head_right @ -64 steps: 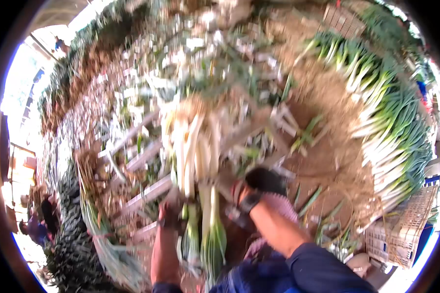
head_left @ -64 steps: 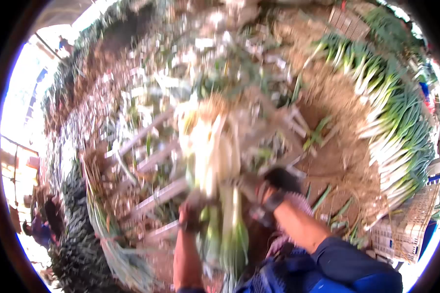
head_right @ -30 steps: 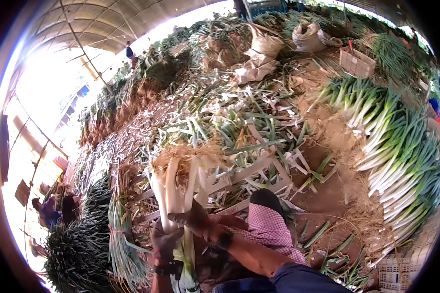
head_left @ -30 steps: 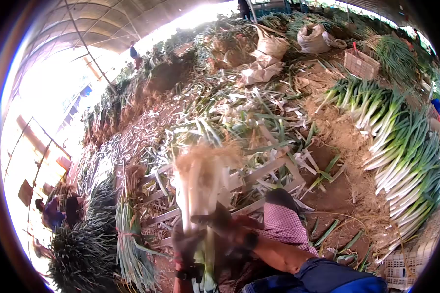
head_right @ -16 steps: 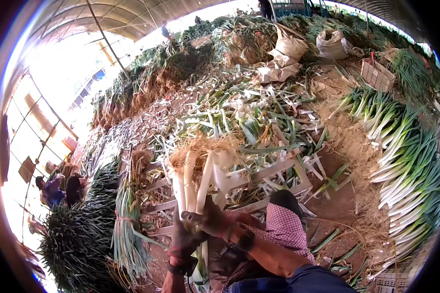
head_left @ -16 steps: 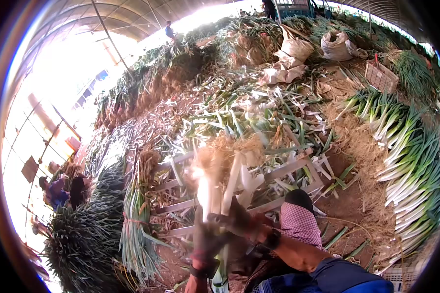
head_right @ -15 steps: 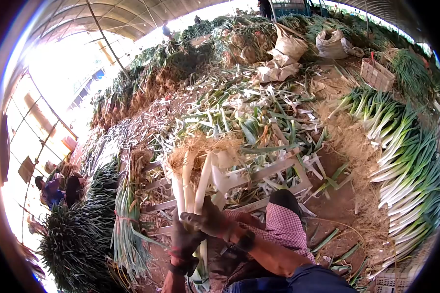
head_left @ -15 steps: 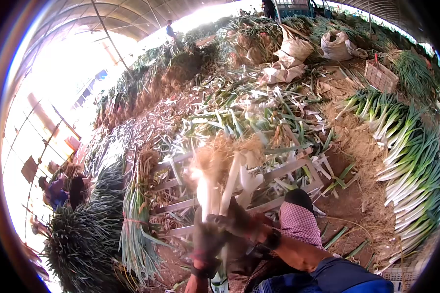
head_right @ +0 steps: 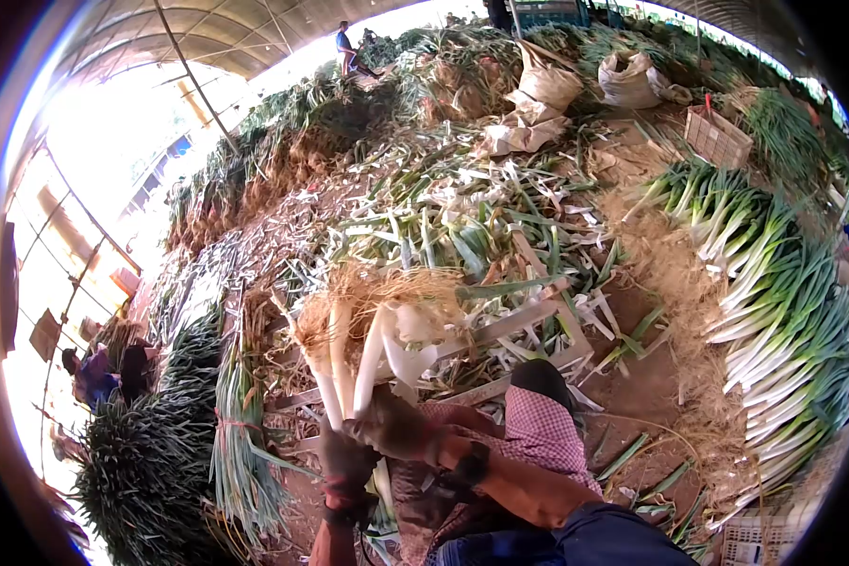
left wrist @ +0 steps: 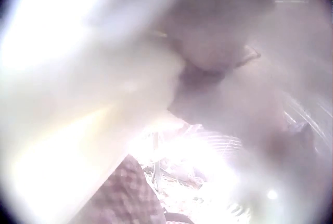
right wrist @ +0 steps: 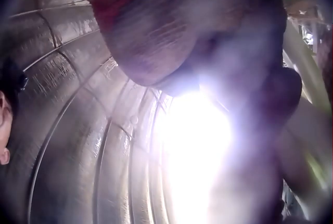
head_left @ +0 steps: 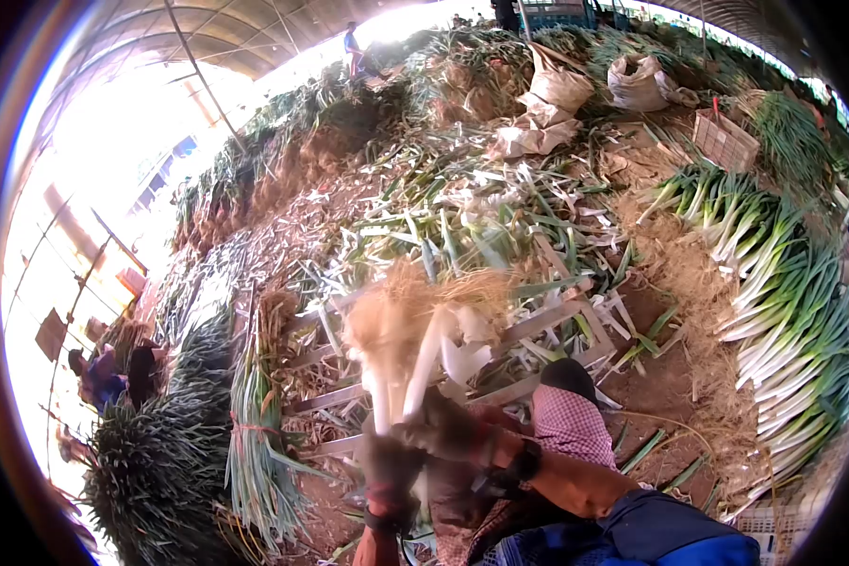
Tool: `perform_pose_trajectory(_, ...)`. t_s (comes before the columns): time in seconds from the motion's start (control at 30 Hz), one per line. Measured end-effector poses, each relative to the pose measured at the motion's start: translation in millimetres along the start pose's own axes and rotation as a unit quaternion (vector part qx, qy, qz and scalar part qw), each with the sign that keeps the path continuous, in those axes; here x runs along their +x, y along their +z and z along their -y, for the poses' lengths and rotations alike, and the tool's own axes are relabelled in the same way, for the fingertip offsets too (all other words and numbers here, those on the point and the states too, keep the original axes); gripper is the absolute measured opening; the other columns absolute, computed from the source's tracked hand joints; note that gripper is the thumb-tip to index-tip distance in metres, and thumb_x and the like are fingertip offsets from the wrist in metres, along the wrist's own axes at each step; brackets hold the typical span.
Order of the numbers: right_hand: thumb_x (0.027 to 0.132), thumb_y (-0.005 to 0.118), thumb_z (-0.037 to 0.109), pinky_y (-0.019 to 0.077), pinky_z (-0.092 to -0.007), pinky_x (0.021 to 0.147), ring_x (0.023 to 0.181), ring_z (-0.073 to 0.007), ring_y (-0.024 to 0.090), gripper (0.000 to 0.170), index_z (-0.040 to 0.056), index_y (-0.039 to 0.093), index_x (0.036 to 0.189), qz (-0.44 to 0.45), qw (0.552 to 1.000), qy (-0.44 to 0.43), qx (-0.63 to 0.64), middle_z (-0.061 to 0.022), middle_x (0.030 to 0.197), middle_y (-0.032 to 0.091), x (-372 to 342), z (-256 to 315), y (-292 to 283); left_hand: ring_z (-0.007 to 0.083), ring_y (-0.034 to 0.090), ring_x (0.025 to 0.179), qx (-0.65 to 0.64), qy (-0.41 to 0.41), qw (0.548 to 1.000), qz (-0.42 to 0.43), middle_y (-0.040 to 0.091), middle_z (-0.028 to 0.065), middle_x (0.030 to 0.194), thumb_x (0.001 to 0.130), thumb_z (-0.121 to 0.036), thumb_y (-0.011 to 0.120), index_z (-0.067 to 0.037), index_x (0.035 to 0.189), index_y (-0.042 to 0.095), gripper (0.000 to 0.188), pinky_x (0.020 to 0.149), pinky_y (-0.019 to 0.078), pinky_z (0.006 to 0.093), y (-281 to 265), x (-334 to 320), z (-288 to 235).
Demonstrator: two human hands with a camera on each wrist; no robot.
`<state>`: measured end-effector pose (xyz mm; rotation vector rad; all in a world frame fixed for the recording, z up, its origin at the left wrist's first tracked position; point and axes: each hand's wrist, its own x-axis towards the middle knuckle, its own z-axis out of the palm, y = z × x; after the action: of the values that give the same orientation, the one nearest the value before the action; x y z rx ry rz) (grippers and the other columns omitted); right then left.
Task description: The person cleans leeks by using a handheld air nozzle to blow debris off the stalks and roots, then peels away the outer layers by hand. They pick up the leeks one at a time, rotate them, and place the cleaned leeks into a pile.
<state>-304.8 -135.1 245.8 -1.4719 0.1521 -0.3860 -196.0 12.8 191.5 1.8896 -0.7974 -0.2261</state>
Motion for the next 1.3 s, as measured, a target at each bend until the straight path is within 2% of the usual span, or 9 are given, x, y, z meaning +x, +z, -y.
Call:
perform_pose_trajectory(0.23, 0.095, 0.079, 0.021, 0.0568, -0.043, 0.097, 0.113, -0.0311, 0.072, 0.052, -0.0021, 0.056, 0.136, 0.03, 0.997, 0.008, -0.066, -0.0196, 0.12, 0.074, -3.4, 3.4, -13.9, 0.0241, 0.075, 0.083, 0.049, 0.141, 0.988, 0.028, 0.076, 0.0133, 0.092, 0.072, -0.018, 0.095, 0.003, 0.117, 0.063, 0.06, 0.069, 0.0602, 0.0354, -7.3, 4.9, -3.7)
perform_pose_trajectory(0.43, 0.091, 0.081, 0.027, 0.0576, -0.0472, 0.094, 0.119, -0.0409, 0.071, 0.052, 0.0019, 0.059, 0.131, 0.102, 0.972, 0.026, -0.21, -0.0225, 0.122, 0.074, -17.3, -7.3, -26.9, 0.0174, 0.075, 0.089, -0.146, -0.029, 0.982, 0.12, 0.077, 0.0083, 0.105, 0.077, 0.006, 0.088, 0.002, 0.123, 0.065, 0.052, 0.076, 0.0643, 0.0307, -13.3, 11.9, -33.2)
perform_pose_trajectory(0.53, 0.084, 0.077, 0.02, 0.0593, -0.049, 0.084, 0.107, -0.0341, 0.077, 0.053, 0.0094, 0.063, 0.134, 0.212, 0.798, -0.026, -0.563, -0.0153, 0.117, 0.077, -17.0, -36.0, -30.9, 0.017, 0.075, 0.083, -0.159, -0.084, 0.978, 0.104, 0.078, 0.0074, 0.101, 0.072, 0.006, 0.09, 0.001, 0.119, 0.069, 0.051, 0.071, 0.0632, 0.0317, -19.9, 18.1, -30.7)
perform_pose_trajectory(0.77, 0.103, 0.065, 0.043, 0.0586, -0.0414, 0.096, 0.116, -0.0286, 0.074, 0.042, 0.0218, 0.068, 0.139, 0.158, 0.881, -0.231, -0.382, -0.0131, 0.124, 0.076, -28.2, -27.6, -76.8, 0.0155, 0.071, 0.073, -0.185, -0.082, 0.973, 0.106, 0.074, 0.0054, 0.091, 0.074, 0.006, 0.085, 0.0, 0.119, 0.068, 0.049, 0.063, 0.06, 0.0293, -18.5, 25.8, -49.2)
perform_pose_trajectory(0.83, 0.102, 0.069, 0.045, 0.0557, -0.041, 0.104, 0.127, -0.0273, 0.069, 0.052, 0.0208, 0.062, 0.147, 0.228, 0.893, 0.081, -0.381, -0.013, 0.145, 0.067, -23.2, 47.4, -105.3, 0.0159, 0.071, 0.074, -0.161, -0.076, 0.977, 0.113, 0.075, 0.0062, 0.091, 0.074, 0.007, 0.085, 0.001, 0.118, 0.068, 0.047, 0.063, 0.0604, 0.0294, -19.9, 27.3, -46.4)
perform_pose_trajectory(0.93, 0.091, 0.081, 0.036, 0.0544, -0.0469, 0.106, 0.124, -0.0399, 0.066, 0.068, 0.0014, 0.058, 0.144, 0.022, 0.963, -0.087, -0.255, -0.024, 0.14, 0.064, -14.2, 23.3, -133.3, 0.017, 0.073, 0.074, -0.128, -0.081, 0.981, 0.121, 0.077, 0.0084, 0.092, 0.074, 0.006, 0.086, 0.002, 0.115, 0.069, 0.045, 0.063, 0.0614, 0.03, -19.0, 27.3, -45.9)
perform_pose_trajectory(1.1, 0.083, 0.088, 0.047, 0.0529, -0.0528, 0.104, 0.127, -0.0457, 0.061, 0.084, -0.0005, 0.056, 0.143, -0.131, 0.871, -0.145, -0.452, -0.0259, 0.144, 0.058, 15.6, 12.1, -158.7, 0.0169, 0.073, 0.085, -0.157, -0.144, 0.969, 0.122, 0.076, 0.0059, 0.1, 0.067, 0.006, 0.09, -0.001, 0.117, 0.07, 0.054, 0.074, 0.0603, 0.033, -10.8, 26.0, -50.4)
perform_pose_trajectory(1.23, 0.085, 0.087, 0.042, 0.0539, -0.0535, 0.098, 0.101, -0.0451, 0.07, 0.059, 0.0026, 0.067, 0.125, 0.028, 0.869, 0.111, -0.481, -0.0224, 0.103, 0.072, 11.8, 26.9, -151.6, 0.017, 0.072, 0.084, -0.137, -0.118, 0.977, 0.114, 0.076, 0.0057, 0.1, 0.067, 0.006, 0.09, -0.001, 0.118, 0.068, 0.056, 0.074, 0.0602, 0.0331, -5.6, 24.0, -50.8)
perform_pose_trajectory(1.3, 0.086, 0.086, 0.046, 0.0561, -0.0496, 0.095, 0.098, -0.0393, 0.073, 0.056, 0.0048, 0.072, 0.121, 0.058, 0.888, 0.083, -0.449, -0.0215, 0.101, 0.075, 0.7, 34.6, -156.0, 0.0172, 0.072, 0.084, -0.128, -0.113, 0.979, 0.11, 0.076, 0.0058, 0.1, 0.067, 0.007, 0.09, -0.001, 0.119, 0.068, 0.057, 0.075, 0.0602, 0.033, -5.8, 24.5, -48.4)
